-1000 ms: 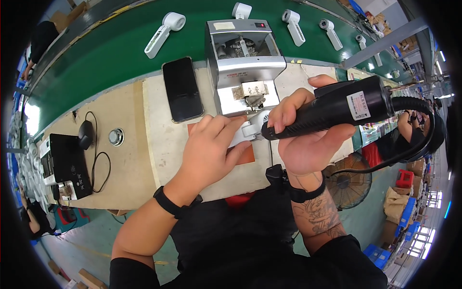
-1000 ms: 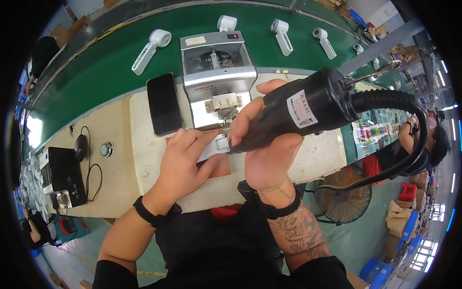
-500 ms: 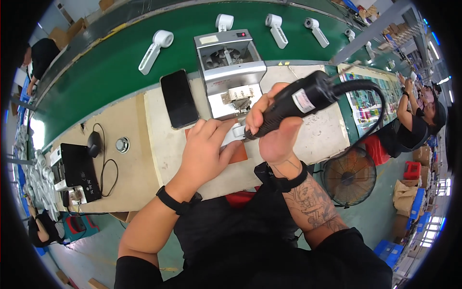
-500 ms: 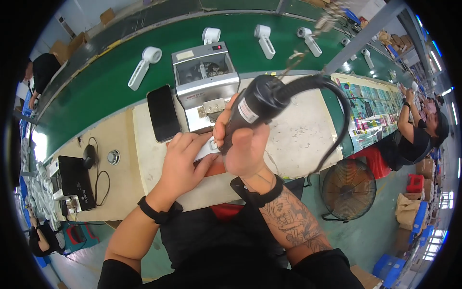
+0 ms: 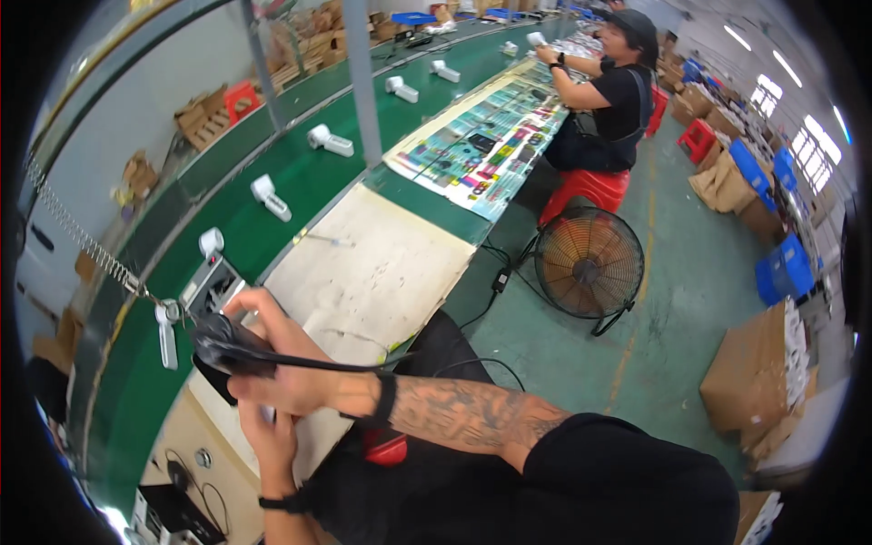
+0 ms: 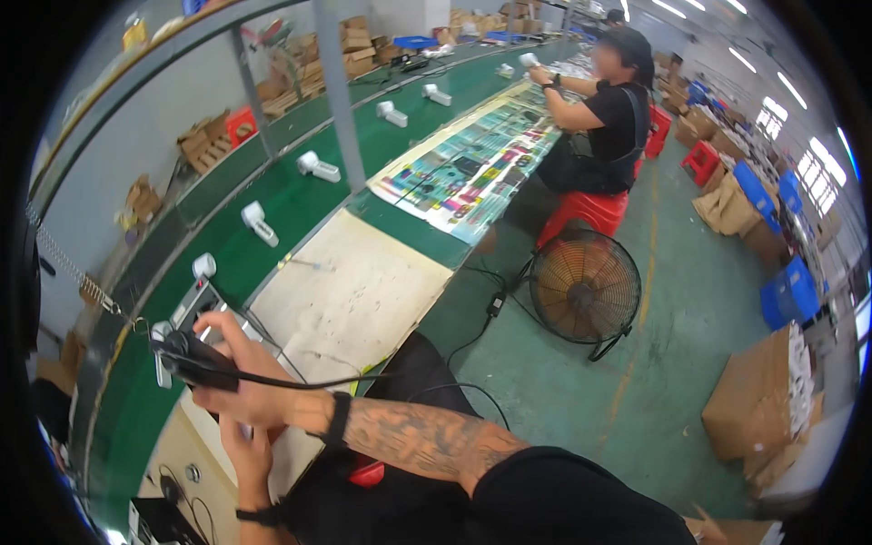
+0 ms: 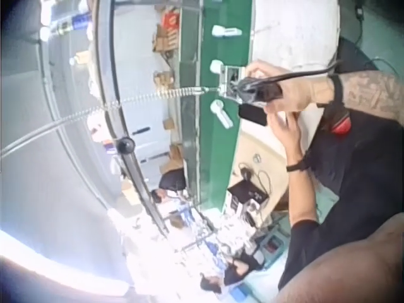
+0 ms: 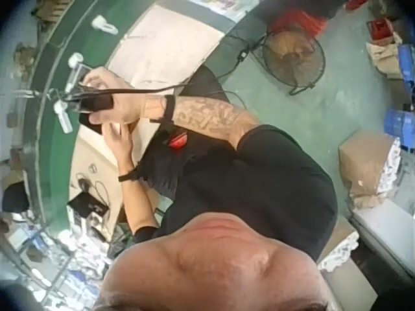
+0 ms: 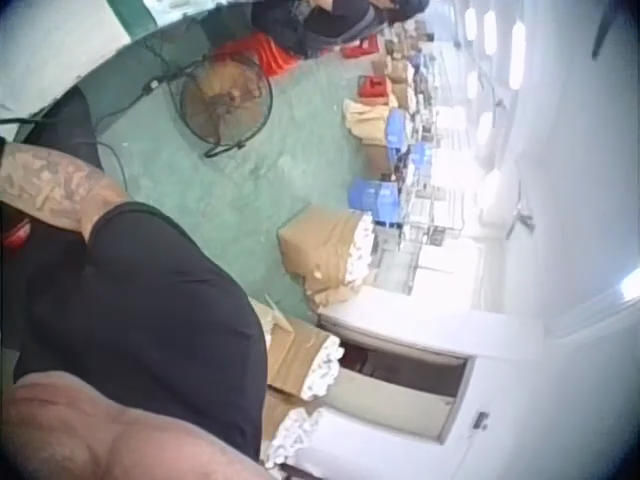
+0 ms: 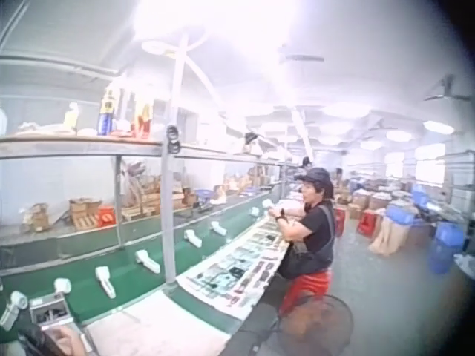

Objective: Assemble small plastic electronic components using a specialized electric screwdriver on a factory workbench.

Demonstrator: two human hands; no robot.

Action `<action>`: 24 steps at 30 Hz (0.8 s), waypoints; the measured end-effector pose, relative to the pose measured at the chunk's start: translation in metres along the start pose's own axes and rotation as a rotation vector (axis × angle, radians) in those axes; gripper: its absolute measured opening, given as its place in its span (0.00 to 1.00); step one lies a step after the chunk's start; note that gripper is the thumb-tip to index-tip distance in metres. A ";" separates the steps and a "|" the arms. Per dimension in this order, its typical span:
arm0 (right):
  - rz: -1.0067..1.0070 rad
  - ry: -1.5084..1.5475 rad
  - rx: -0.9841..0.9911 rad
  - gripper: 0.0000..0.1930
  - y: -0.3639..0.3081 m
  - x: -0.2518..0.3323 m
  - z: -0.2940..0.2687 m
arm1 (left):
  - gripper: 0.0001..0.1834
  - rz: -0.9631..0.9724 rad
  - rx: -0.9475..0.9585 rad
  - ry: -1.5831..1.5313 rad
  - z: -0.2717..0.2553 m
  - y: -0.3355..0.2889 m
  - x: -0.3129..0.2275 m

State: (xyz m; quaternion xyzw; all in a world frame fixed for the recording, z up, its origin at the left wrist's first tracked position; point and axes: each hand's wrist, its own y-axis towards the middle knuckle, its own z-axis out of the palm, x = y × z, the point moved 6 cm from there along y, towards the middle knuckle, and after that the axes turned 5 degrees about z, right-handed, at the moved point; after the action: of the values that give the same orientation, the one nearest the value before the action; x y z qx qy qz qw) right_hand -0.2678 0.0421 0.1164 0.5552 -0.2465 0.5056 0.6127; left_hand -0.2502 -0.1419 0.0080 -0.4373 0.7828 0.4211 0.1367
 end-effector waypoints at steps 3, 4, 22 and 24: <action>-0.113 -0.048 -0.177 0.28 -0.043 0.033 -0.034 | 0.21 -0.093 -0.153 0.070 -0.028 -0.046 -0.011; 0.057 0.134 -0.164 0.25 -0.062 0.034 -0.048 | 0.21 -0.079 -0.148 0.068 -0.037 -0.063 -0.010; 0.263 -0.139 -0.404 0.21 -0.139 -0.035 -0.179 | 0.15 -0.580 -0.365 0.491 -0.239 0.035 0.260; 0.228 -0.305 -0.427 0.22 -0.126 -0.043 -0.179 | 0.13 -0.499 -0.301 0.689 -0.242 0.041 0.293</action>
State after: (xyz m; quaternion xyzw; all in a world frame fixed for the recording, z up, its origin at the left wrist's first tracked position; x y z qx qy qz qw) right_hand -0.2176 0.2099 -0.0219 0.4517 -0.4976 0.4185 0.6109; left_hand -0.4154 -0.4865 0.0067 -0.7424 0.5832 0.3142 -0.0998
